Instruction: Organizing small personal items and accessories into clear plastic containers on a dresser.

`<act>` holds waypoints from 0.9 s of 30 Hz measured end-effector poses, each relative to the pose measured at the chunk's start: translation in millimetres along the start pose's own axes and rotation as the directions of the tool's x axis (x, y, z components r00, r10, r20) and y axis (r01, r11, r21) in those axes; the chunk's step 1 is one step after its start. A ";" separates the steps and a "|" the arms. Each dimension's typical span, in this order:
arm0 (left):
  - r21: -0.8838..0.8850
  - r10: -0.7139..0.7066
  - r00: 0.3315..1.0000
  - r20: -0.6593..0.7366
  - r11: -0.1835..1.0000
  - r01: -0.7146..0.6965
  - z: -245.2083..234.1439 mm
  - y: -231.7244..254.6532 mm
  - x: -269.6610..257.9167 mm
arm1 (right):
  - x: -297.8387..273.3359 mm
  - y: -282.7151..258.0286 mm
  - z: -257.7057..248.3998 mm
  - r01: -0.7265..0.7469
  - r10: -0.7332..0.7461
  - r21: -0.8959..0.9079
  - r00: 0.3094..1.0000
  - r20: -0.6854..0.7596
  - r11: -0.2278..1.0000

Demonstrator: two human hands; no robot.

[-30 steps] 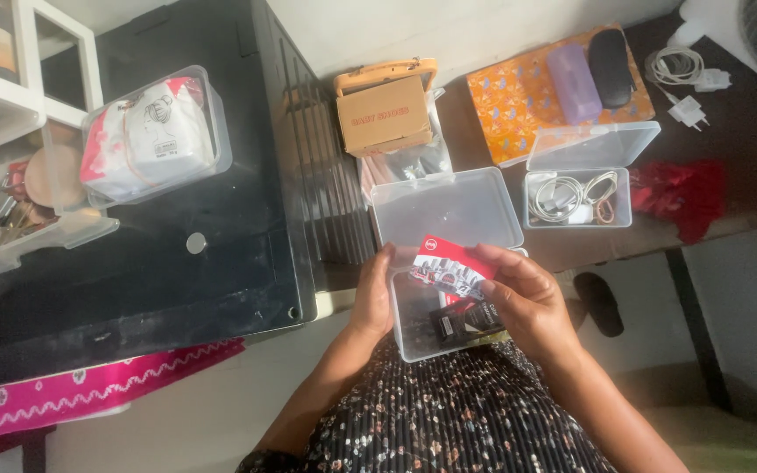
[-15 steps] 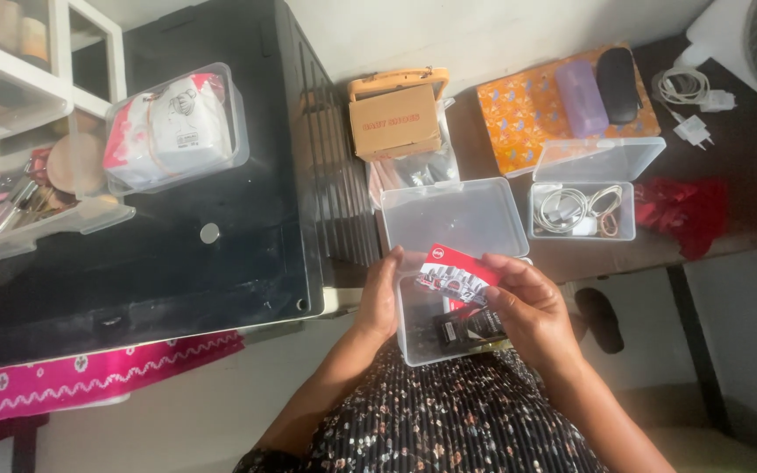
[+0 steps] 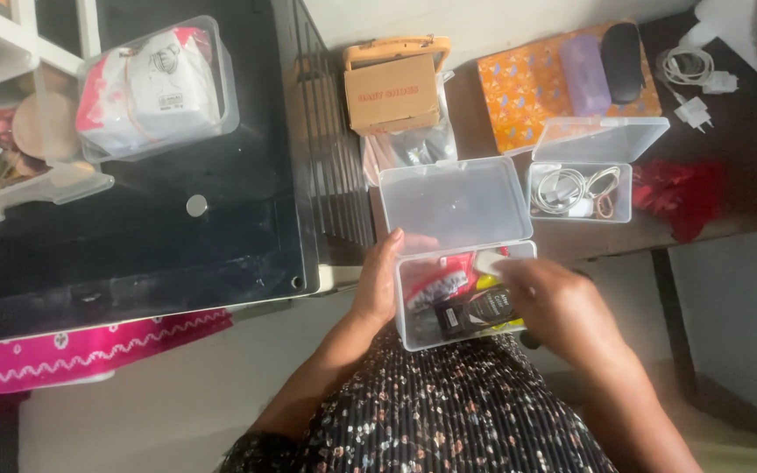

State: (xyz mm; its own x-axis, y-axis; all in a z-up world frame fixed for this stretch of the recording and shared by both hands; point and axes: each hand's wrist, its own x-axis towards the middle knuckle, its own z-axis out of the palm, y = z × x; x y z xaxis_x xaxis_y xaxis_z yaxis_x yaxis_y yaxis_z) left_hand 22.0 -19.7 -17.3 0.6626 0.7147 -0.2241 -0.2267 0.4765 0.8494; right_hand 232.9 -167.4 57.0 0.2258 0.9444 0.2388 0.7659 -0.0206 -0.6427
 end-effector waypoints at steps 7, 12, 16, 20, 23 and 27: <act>0.371 0.126 0.991 0.041 0.919 -0.132 17.0 5.0 -1.3 | 9.9 -3.6 25.1 0.089 0.087 -0.440 0.927 0.364 0.894; 0.230 0.064 0.998 0.013 0.971 -0.066 19.6 1.9 3.3 | 18.2 -1.6 11.7 0.057 0.077 -0.465 0.961 0.264 0.884; 0.249 0.095 0.995 0.013 0.964 -0.095 27.9 2.5 9.4 | 12.1 25.0 20.3 0.079 0.045 -0.510 0.973 0.227 0.856; 0.366 0.178 0.983 0.034 0.913 -0.178 35.7 -4.5 16.6 | 12.9 41.0 27.1 0.079 0.082 -0.548 0.961 0.263 0.833; 0.200 0.111 0.994 0.005 0.974 -0.110 32.9 -27.3 25.9 | 17.1 39.8 19.8 0.072 0.066 -0.496 0.965 0.254 0.865; 0.070 0.046 0.999 0.002 0.996 -0.046 42.0 -33.3 32.5 | 21.4 34.8 8.8 0.091 0.030 -0.417 0.961 0.275 0.904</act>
State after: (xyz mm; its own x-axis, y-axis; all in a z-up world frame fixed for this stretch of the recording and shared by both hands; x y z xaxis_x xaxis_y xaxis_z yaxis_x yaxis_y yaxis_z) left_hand 81.1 -33.9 -32.8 0.6530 0.7349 -0.1833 -0.2069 0.4059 0.8902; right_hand 259.1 -145.1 33.3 0.0744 0.9972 0.0103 0.9642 -0.0693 -0.2559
